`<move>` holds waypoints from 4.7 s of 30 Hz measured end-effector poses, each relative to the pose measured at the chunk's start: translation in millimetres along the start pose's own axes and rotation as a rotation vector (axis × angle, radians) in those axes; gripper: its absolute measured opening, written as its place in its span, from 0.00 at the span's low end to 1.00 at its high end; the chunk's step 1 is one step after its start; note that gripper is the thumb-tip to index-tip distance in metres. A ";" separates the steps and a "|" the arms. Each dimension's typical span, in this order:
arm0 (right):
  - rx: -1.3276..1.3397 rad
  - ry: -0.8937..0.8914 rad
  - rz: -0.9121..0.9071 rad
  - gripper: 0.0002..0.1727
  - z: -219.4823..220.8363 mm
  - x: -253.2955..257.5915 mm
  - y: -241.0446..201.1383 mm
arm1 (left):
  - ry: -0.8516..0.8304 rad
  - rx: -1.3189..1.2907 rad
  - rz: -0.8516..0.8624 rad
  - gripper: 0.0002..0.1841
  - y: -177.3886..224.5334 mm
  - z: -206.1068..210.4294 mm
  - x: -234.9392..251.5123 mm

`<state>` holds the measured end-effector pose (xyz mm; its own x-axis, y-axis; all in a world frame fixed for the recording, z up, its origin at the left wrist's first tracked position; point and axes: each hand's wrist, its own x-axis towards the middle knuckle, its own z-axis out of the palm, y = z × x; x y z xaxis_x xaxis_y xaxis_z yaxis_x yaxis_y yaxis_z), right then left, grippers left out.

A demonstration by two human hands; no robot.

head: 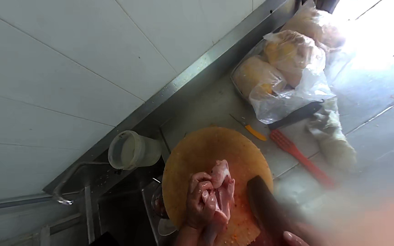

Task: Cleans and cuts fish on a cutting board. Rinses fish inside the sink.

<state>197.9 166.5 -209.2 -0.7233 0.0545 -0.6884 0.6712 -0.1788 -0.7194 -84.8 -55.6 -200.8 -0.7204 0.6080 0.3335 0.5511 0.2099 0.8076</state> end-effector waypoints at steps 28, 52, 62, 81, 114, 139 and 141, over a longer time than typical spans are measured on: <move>-0.648 0.436 -0.201 0.30 -19.1 39.9 -75.6 | 0.259 0.234 -0.031 0.11 26.8 100.3 33.8; -0.676 0.105 0.064 0.31 7.3 -32.0 -55.0 | 0.290 0.259 -0.038 0.11 31.7 102.2 32.3; -0.784 0.022 0.143 0.32 17.8 -68.6 -50.9 | 0.116 0.099 -0.249 0.10 43.5 77.2 34.4; -0.582 0.154 0.118 0.33 -10.8 -44.5 -69.0 | -0.605 0.675 -0.004 0.24 28.1 2.6 33.5; -0.484 0.299 -0.009 0.33 21.9 -28.2 -18.1 | -0.074 0.759 -0.018 0.19 72.6 54.2 -38.7; -0.251 0.431 -0.019 0.27 110.3 -34.3 3.4 | -0.274 0.742 -0.090 0.22 81.4 41.0 -35.8; -0.229 0.396 0.017 0.30 127.9 -45.6 15.1 | -0.279 0.731 -0.102 0.22 81.7 39.9 -36.3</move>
<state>220.3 35.7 -176.8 -0.6240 0.4325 -0.6508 0.7333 0.0363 -0.6790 3.2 -30.0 -166.3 -0.7031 0.7084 0.0625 0.6951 0.6660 0.2706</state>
